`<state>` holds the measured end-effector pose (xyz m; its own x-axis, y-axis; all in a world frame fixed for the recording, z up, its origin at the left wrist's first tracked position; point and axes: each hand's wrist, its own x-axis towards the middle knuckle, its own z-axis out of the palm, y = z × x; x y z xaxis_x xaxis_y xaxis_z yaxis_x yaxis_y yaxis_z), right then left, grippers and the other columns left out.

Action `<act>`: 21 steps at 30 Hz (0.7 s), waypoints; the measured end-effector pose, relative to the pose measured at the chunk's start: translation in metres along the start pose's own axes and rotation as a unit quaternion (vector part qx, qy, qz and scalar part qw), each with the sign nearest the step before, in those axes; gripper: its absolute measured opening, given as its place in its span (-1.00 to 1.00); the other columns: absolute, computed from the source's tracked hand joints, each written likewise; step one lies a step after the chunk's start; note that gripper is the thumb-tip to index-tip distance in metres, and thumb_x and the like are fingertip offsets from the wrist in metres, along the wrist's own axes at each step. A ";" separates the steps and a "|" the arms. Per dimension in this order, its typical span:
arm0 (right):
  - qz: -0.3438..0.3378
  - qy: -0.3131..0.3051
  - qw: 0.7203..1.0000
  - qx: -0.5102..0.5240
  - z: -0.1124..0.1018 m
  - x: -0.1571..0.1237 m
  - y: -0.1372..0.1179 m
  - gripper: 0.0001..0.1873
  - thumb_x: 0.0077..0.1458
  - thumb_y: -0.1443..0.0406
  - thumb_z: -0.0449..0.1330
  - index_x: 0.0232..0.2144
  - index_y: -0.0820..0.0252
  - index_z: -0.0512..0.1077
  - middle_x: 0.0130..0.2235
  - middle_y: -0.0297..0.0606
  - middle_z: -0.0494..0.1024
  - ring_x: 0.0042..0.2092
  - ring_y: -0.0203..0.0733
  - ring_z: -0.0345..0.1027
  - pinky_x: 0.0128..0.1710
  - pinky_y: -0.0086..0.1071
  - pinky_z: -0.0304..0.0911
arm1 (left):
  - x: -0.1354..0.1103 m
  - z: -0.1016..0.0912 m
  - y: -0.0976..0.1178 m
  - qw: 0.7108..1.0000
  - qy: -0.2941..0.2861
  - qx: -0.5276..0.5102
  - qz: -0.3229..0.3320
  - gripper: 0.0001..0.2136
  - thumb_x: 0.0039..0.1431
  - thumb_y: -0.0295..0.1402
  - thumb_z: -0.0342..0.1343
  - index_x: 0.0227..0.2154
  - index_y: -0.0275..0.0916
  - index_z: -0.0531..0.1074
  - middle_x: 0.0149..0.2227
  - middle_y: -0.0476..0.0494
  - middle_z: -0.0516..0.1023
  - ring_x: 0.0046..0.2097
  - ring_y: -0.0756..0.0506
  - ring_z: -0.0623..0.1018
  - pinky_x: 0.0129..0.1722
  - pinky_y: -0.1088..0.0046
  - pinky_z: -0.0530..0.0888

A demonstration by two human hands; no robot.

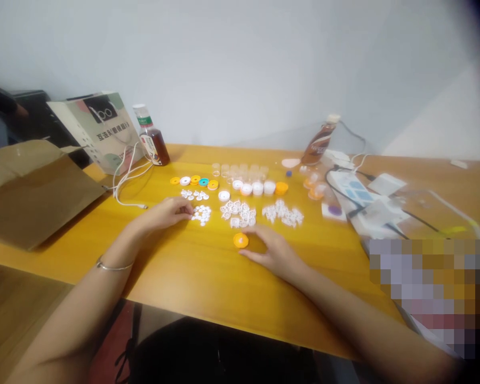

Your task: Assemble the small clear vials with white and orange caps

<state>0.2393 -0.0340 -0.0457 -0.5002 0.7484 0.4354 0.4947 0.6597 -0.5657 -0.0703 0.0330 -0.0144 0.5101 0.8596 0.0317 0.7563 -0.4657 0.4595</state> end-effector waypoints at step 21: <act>0.019 -0.013 0.999 0.022 -0.001 0.001 -0.002 -0.73 0.01 0.31 0.16 -0.17 0.10 0.32 -0.14 -0.22 0.51 -0.10 -0.13 0.41 -0.10 -0.19 0.34 | -0.003 -0.005 0.003 0.998 0.005 0.046 0.034 -0.85 0.09 -0.31 0.04 -0.36 -0.23 0.46 -0.34 -0.08 0.54 -0.32 -0.02 0.49 -0.28 0.47 0.39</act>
<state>0.2385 -0.0341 -0.0433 -0.5004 0.7705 0.3949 0.4823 0.6269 -0.6119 -0.0718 0.0300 -0.0092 0.5577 0.8271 0.0698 0.7546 -0.5403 0.3724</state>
